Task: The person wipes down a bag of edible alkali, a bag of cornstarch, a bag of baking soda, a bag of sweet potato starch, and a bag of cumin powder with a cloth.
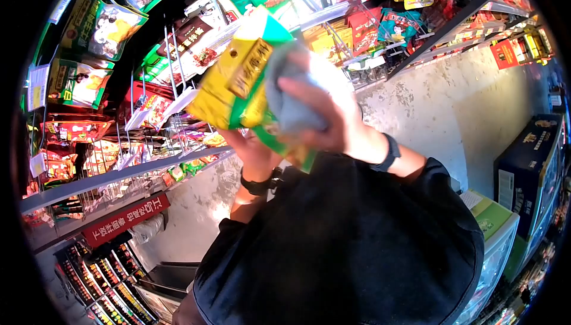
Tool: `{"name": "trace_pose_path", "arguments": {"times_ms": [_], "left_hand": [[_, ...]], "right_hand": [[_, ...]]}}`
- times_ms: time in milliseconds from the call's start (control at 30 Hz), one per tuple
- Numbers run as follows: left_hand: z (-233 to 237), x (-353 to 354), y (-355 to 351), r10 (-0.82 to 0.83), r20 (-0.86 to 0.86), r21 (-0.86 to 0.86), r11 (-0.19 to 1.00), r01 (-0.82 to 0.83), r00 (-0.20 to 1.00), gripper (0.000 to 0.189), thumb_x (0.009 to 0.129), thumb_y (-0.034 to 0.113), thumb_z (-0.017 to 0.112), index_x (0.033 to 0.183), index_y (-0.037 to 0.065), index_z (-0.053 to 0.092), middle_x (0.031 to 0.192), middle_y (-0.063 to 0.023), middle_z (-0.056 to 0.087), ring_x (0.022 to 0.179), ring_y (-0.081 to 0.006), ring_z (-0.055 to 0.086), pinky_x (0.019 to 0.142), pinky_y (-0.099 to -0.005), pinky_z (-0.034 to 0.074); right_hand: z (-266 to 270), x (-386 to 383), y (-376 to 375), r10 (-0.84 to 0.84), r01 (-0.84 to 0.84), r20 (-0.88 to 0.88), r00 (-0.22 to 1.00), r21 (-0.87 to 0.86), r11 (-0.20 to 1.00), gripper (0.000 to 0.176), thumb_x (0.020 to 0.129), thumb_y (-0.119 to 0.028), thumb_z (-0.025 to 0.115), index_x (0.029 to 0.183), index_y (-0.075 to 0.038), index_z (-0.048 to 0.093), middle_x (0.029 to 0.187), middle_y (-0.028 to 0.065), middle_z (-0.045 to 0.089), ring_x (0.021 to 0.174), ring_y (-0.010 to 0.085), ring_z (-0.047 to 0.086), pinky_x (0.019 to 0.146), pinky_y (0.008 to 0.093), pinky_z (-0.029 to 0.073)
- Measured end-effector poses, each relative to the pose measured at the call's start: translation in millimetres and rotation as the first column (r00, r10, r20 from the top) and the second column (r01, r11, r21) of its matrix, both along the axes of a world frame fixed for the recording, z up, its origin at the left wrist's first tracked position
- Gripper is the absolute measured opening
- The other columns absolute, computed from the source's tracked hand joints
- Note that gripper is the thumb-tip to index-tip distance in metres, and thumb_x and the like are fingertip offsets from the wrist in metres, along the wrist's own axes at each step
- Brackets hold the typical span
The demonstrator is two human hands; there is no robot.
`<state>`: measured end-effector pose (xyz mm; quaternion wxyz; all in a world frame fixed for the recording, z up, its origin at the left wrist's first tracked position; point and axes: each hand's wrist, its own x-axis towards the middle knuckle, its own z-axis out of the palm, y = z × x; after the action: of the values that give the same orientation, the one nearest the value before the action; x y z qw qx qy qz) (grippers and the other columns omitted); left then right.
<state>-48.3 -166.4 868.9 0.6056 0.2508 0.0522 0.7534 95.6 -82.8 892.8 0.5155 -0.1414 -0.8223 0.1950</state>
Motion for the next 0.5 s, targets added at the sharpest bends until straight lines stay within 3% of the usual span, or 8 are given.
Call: {"name": "trace_pose_path", "arguments": {"times_ms": [100,133,200,300,367,433,467,500], "left_hand": [[16,5,-2,0.107,-0.450,-0.307,0.914,-0.266,0.887,0.080,0.087,0.069,0.030,0.139,0.008,0.032,0.136,-0.0111,0.041,0.120,-0.0273,0.045,0.099,-0.0408,0.041],[18,5,-1,0.120,-0.505,-0.326,0.891,-0.317,0.855,0.084,0.085,0.072,0.029,0.140,0.008,0.031,0.138,-0.0110,0.039,0.123,-0.0278,0.043,0.101,-0.0412,0.038],[12,-1,-3,0.130,-0.467,-0.272,0.920,-0.282,0.874,0.084,0.086,0.067,0.034,0.139,0.003,0.032,0.139,-0.0145,0.039,0.125,-0.0287,0.042,0.104,-0.0413,0.035],[-22,-12,-7,0.110,-0.335,-0.199,0.963,-0.184,0.936,0.083,0.086,0.065,0.034,0.140,0.002,0.031,0.141,-0.0157,0.037,0.128,-0.0290,0.039,0.107,-0.0415,0.031],[-55,-17,-5,0.090,-0.208,-0.142,0.982,-0.121,0.974,0.083,0.087,0.066,0.032,0.141,0.003,0.029,0.143,-0.0150,0.034,0.130,-0.0287,0.036,0.108,-0.0416,0.029],[-53,-13,5,0.139,-0.174,-0.252,0.951,-0.181,0.975,0.083,0.087,0.065,0.032,0.142,0.003,0.027,0.144,-0.0145,0.032,0.131,-0.0284,0.034,0.108,-0.0414,0.028],[-49,-12,-4,0.137,-0.285,-0.313,0.922,-0.228,0.949,0.081,0.088,0.063,0.032,0.142,0.003,0.025,0.144,-0.0136,0.032,0.131,-0.0277,0.035,0.108,-0.0406,0.029],[-21,-8,-7,0.119,-0.390,-0.368,0.889,-0.273,0.913,0.080,0.088,0.062,0.032,0.143,0.003,0.024,0.144,-0.0127,0.032,0.131,-0.0270,0.035,0.107,-0.0398,0.030]], "right_hand": [[-17,-17,-16,0.122,-0.128,-0.057,0.991,-0.125,0.984,0.060,0.071,-0.033,0.073,0.123,-0.008,0.054,0.133,0.0238,0.042,0.120,0.0453,0.043,0.097,0.0525,0.036],[-17,-22,-20,0.122,-0.129,-0.056,0.991,-0.124,0.984,0.058,0.073,-0.035,0.071,0.122,-0.010,0.054,0.132,0.0234,0.043,0.119,0.0456,0.043,0.097,0.0538,0.036],[-18,-29,-22,0.141,-0.146,-0.062,0.988,-0.082,0.986,0.053,0.076,-0.040,0.065,0.122,-0.015,0.055,0.130,0.0200,0.045,0.118,0.0454,0.043,0.097,0.0554,0.036],[-6,-31,-21,0.211,-0.219,0.100,0.972,0.084,0.972,0.052,0.076,-0.043,0.062,0.120,-0.016,0.056,0.127,0.0171,0.047,0.117,0.0443,0.045,0.096,0.0551,0.037],[5,-37,-16,0.249,-0.256,0.094,0.964,0.076,0.964,0.053,0.069,-0.032,0.069,0.118,-0.016,0.057,0.125,0.0155,0.048,0.117,0.0433,0.044,0.095,0.0543,0.038],[12,-46,-2,0.266,-0.272,0.072,0.961,0.101,0.957,0.056,0.064,-0.025,0.072,0.118,-0.015,0.057,0.125,0.0156,0.048,0.118,0.0428,0.043,0.095,0.0540,0.039],[22,-50,4,0.271,-0.275,0.060,0.961,0.080,0.958,0.064,0.058,-0.016,0.074,0.119,-0.014,0.057,0.129,0.0165,0.046,0.120,0.0430,0.041,0.096,0.0527,0.040],[21,-53,9,0.260,-0.261,0.033,0.965,0.048,0.964,0.064,0.057,-0.015,0.074,0.119,-0.014,0.057,0.130,0.0170,0.045,0.120,0.0434,0.041,0.096,0.0527,0.040]]}}
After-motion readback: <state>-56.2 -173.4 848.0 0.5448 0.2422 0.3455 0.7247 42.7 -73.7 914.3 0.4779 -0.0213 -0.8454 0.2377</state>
